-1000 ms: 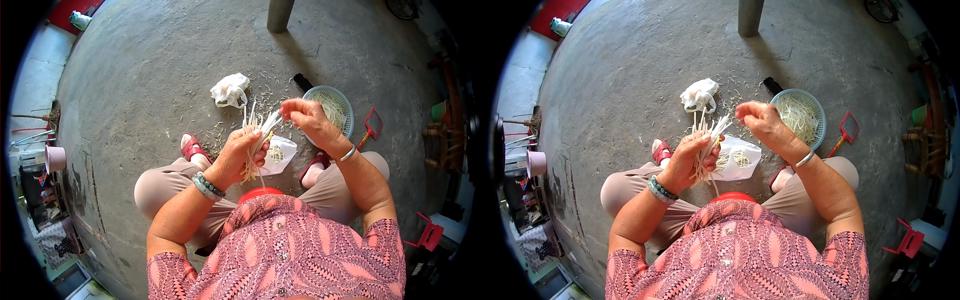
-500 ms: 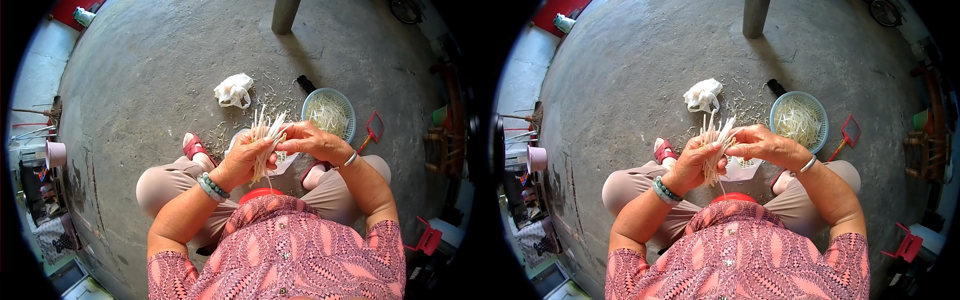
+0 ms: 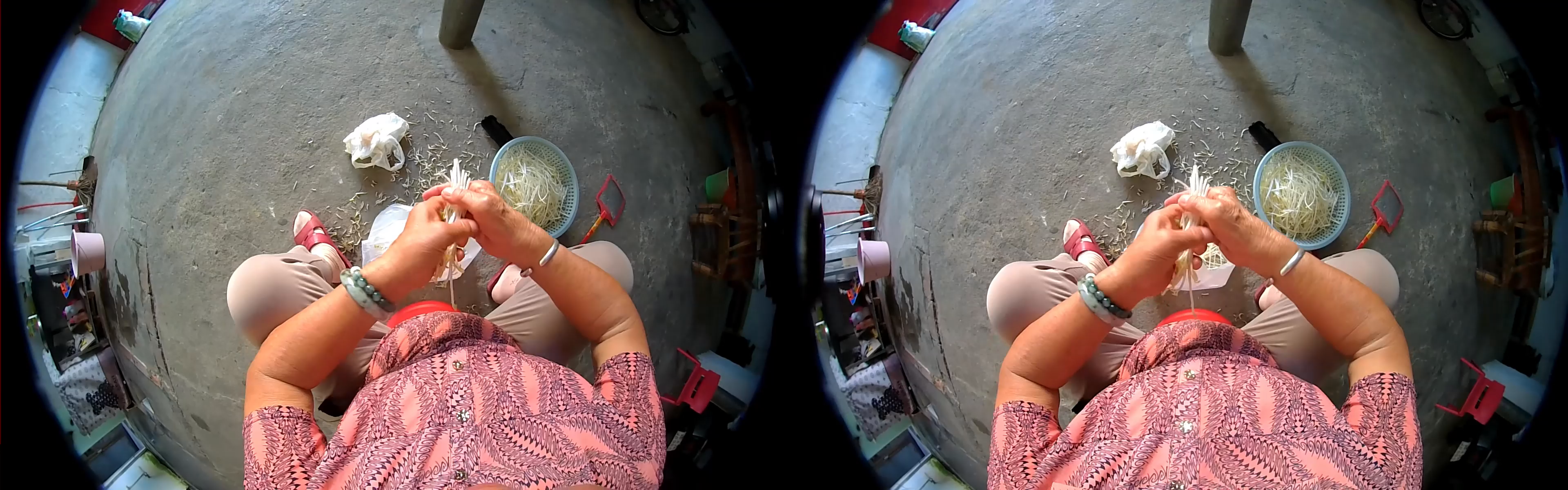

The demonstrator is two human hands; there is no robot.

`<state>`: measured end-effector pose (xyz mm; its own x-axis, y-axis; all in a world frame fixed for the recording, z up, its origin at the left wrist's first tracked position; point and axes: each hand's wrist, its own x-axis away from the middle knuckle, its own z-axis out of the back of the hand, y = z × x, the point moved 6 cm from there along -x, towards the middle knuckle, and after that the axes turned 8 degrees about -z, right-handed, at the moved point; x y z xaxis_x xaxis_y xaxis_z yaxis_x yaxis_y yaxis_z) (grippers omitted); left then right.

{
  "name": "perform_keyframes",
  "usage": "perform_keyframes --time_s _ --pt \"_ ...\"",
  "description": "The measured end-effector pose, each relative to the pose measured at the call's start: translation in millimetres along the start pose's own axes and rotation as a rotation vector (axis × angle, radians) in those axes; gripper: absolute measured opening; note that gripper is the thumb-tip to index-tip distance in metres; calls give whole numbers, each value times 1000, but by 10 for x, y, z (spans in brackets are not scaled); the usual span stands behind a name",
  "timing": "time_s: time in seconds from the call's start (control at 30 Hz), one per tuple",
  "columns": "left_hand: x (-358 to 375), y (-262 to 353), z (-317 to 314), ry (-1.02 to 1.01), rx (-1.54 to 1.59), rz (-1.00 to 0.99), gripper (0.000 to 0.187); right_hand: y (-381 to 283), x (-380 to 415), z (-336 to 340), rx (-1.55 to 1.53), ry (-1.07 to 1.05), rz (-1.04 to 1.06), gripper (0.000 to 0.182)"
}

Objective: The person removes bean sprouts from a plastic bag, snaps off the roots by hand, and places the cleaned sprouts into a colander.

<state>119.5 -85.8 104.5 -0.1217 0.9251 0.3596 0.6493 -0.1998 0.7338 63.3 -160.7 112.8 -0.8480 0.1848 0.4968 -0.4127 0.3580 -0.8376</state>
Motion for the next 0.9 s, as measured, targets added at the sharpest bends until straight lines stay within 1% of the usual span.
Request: perform_keyframes --time_s 0.03,0.07,0.1,0.17,0.2,0.3,0.33,0.43,0.47,0.57,0.8,0.9 --pt "19 43 -32 -26 144 51 24 53 -8 28 -182 -4 -116 44" --pt "26 15 8 -69 288 70 30 32 -9 36 -238 -32 -98 44" --pt "43 34 -24 -101 393 91 32 11 -5 35 -294 -59 -79 44" --pt "91 82 -116 -162 601 132 35 2 15 23 -319 -97 -81 47" --pt "92 76 -136 -230 712 120 37 -16 23 7 -330 -117 -81 49" --pt "128 50 -147 -234 722 70 37 -142 65 -67 -368 -108 -14 52" --pt "127 34 -148 -209 704 63 36 -132 51 -62 -345 -139 -20 55" --pt "161 15 -104 -116 549 74 32 -134 14 -63 -298 -211 -30 62" --pt "195 48 -132 -141 544 84 28 -167 32 -80 -298 -217 -29 63" --pt "233 72 -200 -173 476 83 27 -191 48 -123 -314 -244 -17 65" --pt "265 36 -106 -150 313 77 28 -79 -4 -81 -314 -283 -43 65" --pt "253 52 -92 -190 217 20 28 -89 -4 -74 -337 -287 -29 66"
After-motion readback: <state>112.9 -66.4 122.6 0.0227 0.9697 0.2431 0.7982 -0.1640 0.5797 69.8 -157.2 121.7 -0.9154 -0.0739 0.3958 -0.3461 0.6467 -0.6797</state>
